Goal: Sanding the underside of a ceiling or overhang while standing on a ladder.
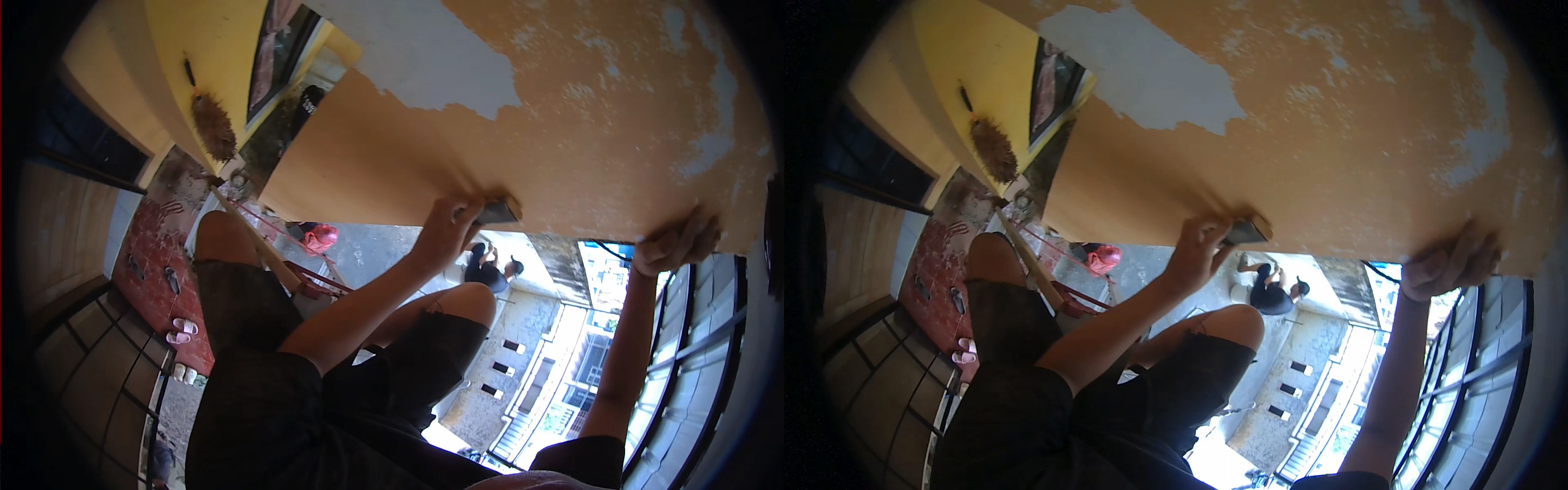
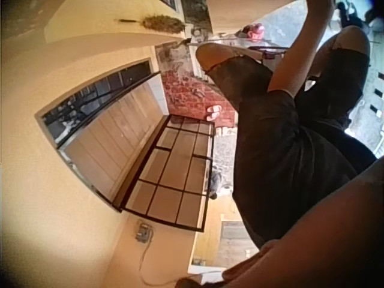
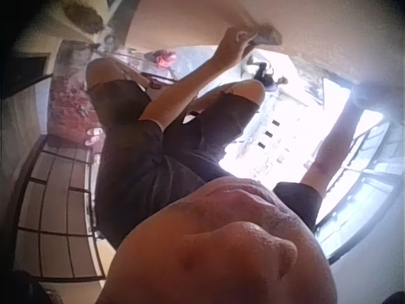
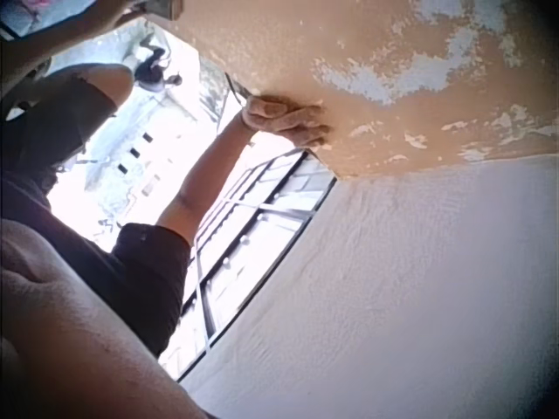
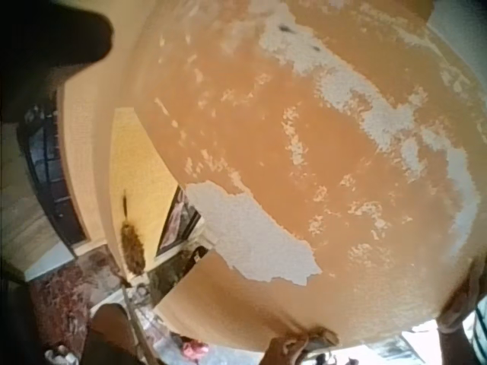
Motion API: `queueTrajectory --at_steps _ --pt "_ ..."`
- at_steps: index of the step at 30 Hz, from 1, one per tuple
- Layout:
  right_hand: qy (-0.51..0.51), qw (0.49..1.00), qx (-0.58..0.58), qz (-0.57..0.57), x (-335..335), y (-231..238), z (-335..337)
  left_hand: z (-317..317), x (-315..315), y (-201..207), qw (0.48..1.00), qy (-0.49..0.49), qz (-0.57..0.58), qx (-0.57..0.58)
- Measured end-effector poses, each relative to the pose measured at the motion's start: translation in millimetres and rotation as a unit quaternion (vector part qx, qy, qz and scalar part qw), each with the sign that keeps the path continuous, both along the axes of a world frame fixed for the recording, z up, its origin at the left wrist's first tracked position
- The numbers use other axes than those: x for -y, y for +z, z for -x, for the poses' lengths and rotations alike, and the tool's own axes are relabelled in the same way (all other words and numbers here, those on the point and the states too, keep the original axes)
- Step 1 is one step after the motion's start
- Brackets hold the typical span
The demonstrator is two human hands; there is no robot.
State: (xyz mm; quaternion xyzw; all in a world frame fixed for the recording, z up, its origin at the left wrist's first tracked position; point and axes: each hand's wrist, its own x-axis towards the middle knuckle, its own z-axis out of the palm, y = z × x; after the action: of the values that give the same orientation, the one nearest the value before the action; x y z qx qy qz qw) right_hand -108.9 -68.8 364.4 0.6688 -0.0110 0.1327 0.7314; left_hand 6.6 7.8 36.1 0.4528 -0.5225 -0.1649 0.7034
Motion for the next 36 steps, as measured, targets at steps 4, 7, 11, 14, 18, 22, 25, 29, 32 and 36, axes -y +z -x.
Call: queueTrajectory --at_steps 4,7,11,14,18,22,25,29,32,36 --pt "0.0 1.0 -0.006 0.01 -1.2 1.6 4.7 -8.3 -2.8 -11.1 0.999 -0.011 -0.011 0.038" --pt "-0.048 0.998 0.05 -0.01 -6.0 -3.8 3.0 -14.4 3.8 -10.3 0.999 -0.002 -0.01 0.052" --pt "0.089 0.995 -0.036 0.01 3.9 -9.1 -28.6 -13.1 -0.2 -22.9 0.999 0.031 -0.02 0.033" --pt "-0.035 0.998 0.024 0.039 -3.4 -1.9 0.2 -1.4 -0.5 -37.5 0.999 -0.017 -0.013 0.026" --pt "-0.013 0.999 -0.023 0.023 8.6 18.2 44.2 -6.4 9.0 -11.6 0.998 -0.047 -0.023 0.03" --pt "0.025 0.96 0.154 -0.233 2.5 -3.4 23.2 -14.3 2.2 -26.8 0.999 0.029 -0.012 0.027" --pt "-0.156 0.924 0.297 -0.183 -14.8 -15.4 18.8 -10.7 5.2 -33.1 0.998 0.036 -0.018 0.044" --pt "0.039 0.963 0.146 -0.223 -5.8 -6.5 13.7 -17.1 7.1 -4.6 0.999 0.03 0.013 0.019" --pt "-0.162 0.922 0.3 -0.181 -20.5 -16.9 11.2 -17.3 2.2 -19.3 0.999 0.045 -0.007 0.031" --pt "-0.087 0.971 0.158 -0.158 -6.7 -6.3 18.8 -16.8 8.3 0.1 0.999 0.029 0.035 0.01"
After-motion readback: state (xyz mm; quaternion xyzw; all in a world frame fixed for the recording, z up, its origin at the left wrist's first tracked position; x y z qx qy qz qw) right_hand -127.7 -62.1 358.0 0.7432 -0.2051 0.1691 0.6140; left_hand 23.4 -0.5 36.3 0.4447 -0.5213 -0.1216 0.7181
